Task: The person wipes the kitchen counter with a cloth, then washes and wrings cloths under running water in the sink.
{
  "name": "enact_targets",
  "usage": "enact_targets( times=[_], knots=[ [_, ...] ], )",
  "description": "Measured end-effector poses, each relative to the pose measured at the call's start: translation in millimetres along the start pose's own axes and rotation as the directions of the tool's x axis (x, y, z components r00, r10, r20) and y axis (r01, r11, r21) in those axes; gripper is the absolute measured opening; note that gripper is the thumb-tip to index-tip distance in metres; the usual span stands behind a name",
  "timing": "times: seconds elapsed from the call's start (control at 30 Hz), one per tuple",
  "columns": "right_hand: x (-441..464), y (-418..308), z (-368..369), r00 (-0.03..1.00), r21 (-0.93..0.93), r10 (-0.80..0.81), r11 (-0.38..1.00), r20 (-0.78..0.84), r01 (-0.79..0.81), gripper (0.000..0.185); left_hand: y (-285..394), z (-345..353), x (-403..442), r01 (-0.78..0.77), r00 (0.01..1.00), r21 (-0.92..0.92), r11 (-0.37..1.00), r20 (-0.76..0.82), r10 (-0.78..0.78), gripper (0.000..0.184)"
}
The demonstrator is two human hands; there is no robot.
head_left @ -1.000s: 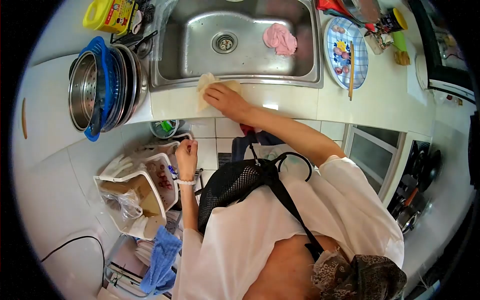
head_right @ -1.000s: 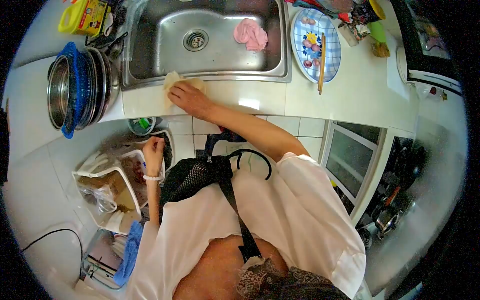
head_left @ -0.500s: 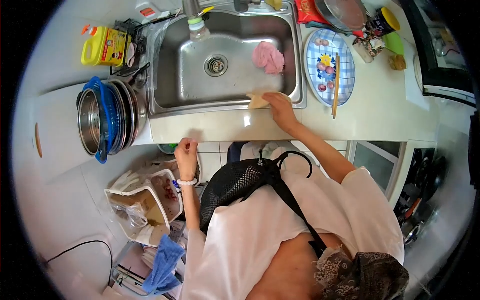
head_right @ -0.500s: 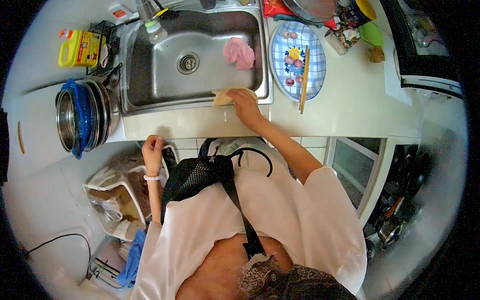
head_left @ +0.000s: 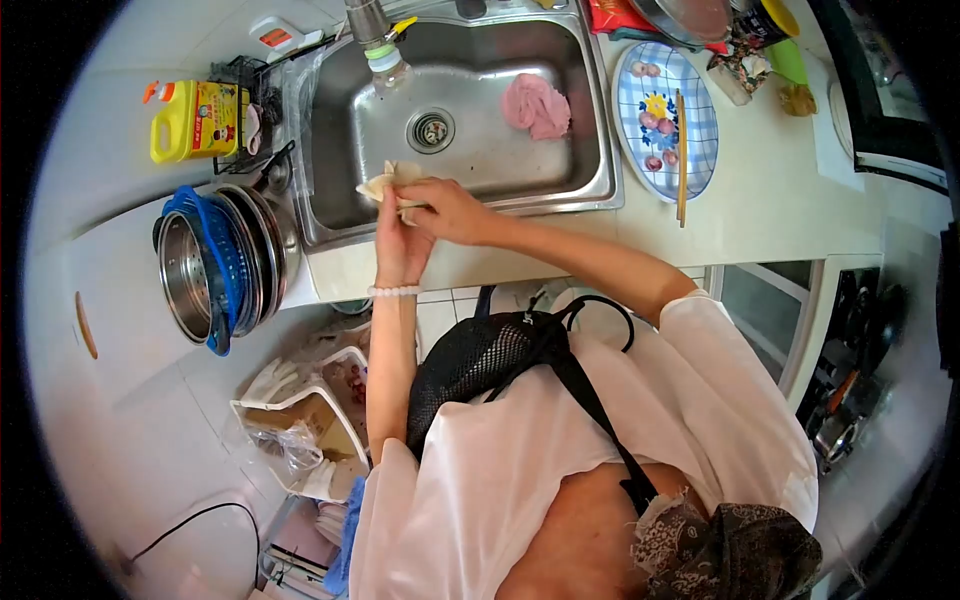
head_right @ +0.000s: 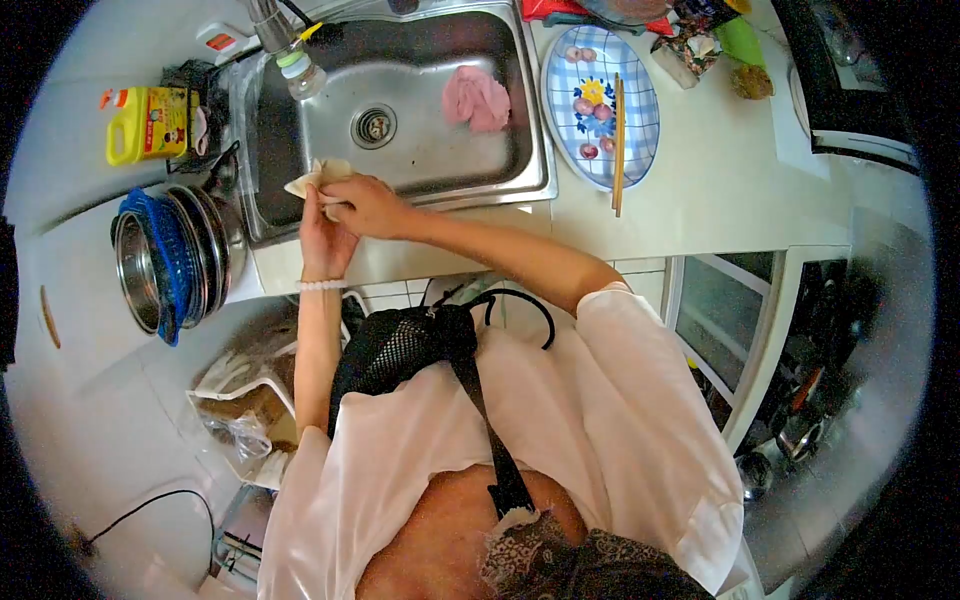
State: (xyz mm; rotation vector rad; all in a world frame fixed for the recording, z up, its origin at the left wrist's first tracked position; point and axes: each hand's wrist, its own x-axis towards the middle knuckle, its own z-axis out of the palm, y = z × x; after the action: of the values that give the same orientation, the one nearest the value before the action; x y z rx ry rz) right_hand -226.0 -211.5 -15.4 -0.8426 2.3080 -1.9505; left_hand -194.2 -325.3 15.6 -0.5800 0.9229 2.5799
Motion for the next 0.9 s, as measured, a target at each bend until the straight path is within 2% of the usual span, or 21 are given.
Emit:
enact_targets(
  times=[0.03, 0.07, 0.1, 0.13, 0.2, 0.23, 0.27, 0.33, 0.37, 0.4, 0.43, 0.5, 0.53, 0.57, 0.63, 0.77, 0.83, 0.87, 0.9],
  knots=[
    [1.8, 8.5, 0.8, 1.0, 0.003, 0.007, 1.0, 0.004, -0.007, 0.022, 4.8, -17.9, 2.3, 0.003, 1.0, -0.004, 1.0, -0.007, -0.003, 0.039],
    [6.6, 20.6, -4.1, 0.963, 0.266, 0.229, 0.928, 0.139, -0.259, 0.022, 7.4, -39.5, 5.2, 0.002, 0.998, -0.008, 1.0, -0.069, -0.003, 0.039],
    [10.8, 32.8, -10.8, 0.862, 0.464, 0.39, 0.729, 0.322, -0.503, 0.023, 8.4, -52.3, 6.8, 0.0, 0.991, -0.014, 1.0, -0.132, -0.002, 0.039],
    [15.7, 37.3, -25.4, 0.847, 0.521, 0.468, 0.672, 0.253, -0.527, 0.021, 12.4, -49.7, 0.4, -0.048, 0.987, -0.065, 0.997, -0.155, 0.038, 0.037],
    [12.7, 93.1, -44.9, 0.895, 0.174, 0.444, 0.885, -0.045, -0.431, 0.02, 25.1, -59.1, -14.4, -0.085, 0.975, -0.069, 0.994, -0.21, 0.068, 0.04],
    [8.4, 126.0, -62.1, 0.906, -0.127, 0.406, 0.899, -0.123, -0.42, 0.022, 31.4, -58.5, -24.0, -0.103, 0.963, -0.083, 0.991, -0.256, 0.079, 0.04],
    [-3.6, 172.5, -77.4, 0.882, -0.337, 0.448, 0.815, -0.148, -0.471, 0.029, 37.8, -53.5, -33.7, -0.117, 0.952, -0.091, 0.989, -0.295, 0.085, 0.04],
    [-15.8, 214.3, -109.4, 0.919, -0.664, 0.318, 0.639, -0.232, -0.388, 0.029, 43.8, -62.7, -48.3, -0.164, 0.934, -0.102, 0.981, -0.336, 0.121, 0.04],
    [-3.1, 216.4, -121.5, 0.762, -0.713, 0.611, 0.435, -0.214, -0.549, 0.027, 45.6, -65.7, -55.1, -0.181, 0.932, -0.119, 0.976, -0.339, 0.131, 0.04],
    [-5.2, 224.4, -133.5, 0.754, -0.766, 0.652, 0.446, -0.076, -0.463, 0.033, 47.5, -66.4, -61.2, -0.176, 0.94, -0.115, 0.978, -0.313, 0.132, 0.04],
    [-7.3, 232.0, -145.4, 0.731, -0.799, 0.679, 0.474, 0.063, -0.371, 0.039, 47.8, -67.9, -66.1, -0.175, 0.936, -0.115, 0.978, -0.327, 0.129, 0.04],
    [-11.1, 248.6, -143.6, 0.705, -0.779, 0.694, 0.361, -0.143, -0.514, 0.056, 47.6, -69.3, -72.0, -0.204, 0.919, -0.1, 0.974, -0.362, 0.155, 0.041],
    [-10.7, 246.4, -143.4, 0.659, -0.774, 0.739, 0.333, -0.141, -0.538, 0.066, 48.1, -67.7, -75.5, -0.196, 0.919, -0.099, 0.976, -0.366, 0.147, 0.042],
    [-8.3, 245.2, -141.9, 0.655, -0.774, 0.743, 0.331, -0.139, -0.539, 0.066, 48.4, -66.1, -78.1, -0.192, 0.918, -0.101, 0.976, -0.371, 0.142, 0.042],
    [-8.6, 248.2, -138.1, 0.646, -0.82, 0.763, 0.36, -0.016, -0.445, 0.063, 48.7, -63.9, -82.2, -0.181, 0.922, -0.092, 0.979, -0.361, 0.136, 0.042],
    [-6.3, 254.2, -124.7, 0.661, -0.855, 0.751, 0.351, 0.013, -0.382, 0.061, 47.0, -74.4, -87.8, -0.178, 0.92, -0.139, 0.974, -0.375, 0.115, 0.041],
    [0.9, 244.0, -123.2, 0.567, -0.834, 0.822, 0.281, -0.046, -0.475, 0.056, 46.7, -75.5, -88.3, -0.172, 0.913, -0.12, 0.978, -0.393, 0.113, 0.042],
    [4.5, 237.0, -121.0, 0.567, -0.834, 0.823, 0.279, -0.048, -0.476, 0.056, 46.7, -74.7, -88.0, -0.174, 0.909, -0.117, 0.978, -0.402, 0.113, 0.042],
    [9.6, 224.4, -116.8, 0.584, -0.828, 0.802, 0.241, -0.124, -0.507, 0.049, 47.0, -74.9, -87.3, -0.177, 0.904, -0.112, 0.978, -0.412, 0.116, 0.042]
  ],
)
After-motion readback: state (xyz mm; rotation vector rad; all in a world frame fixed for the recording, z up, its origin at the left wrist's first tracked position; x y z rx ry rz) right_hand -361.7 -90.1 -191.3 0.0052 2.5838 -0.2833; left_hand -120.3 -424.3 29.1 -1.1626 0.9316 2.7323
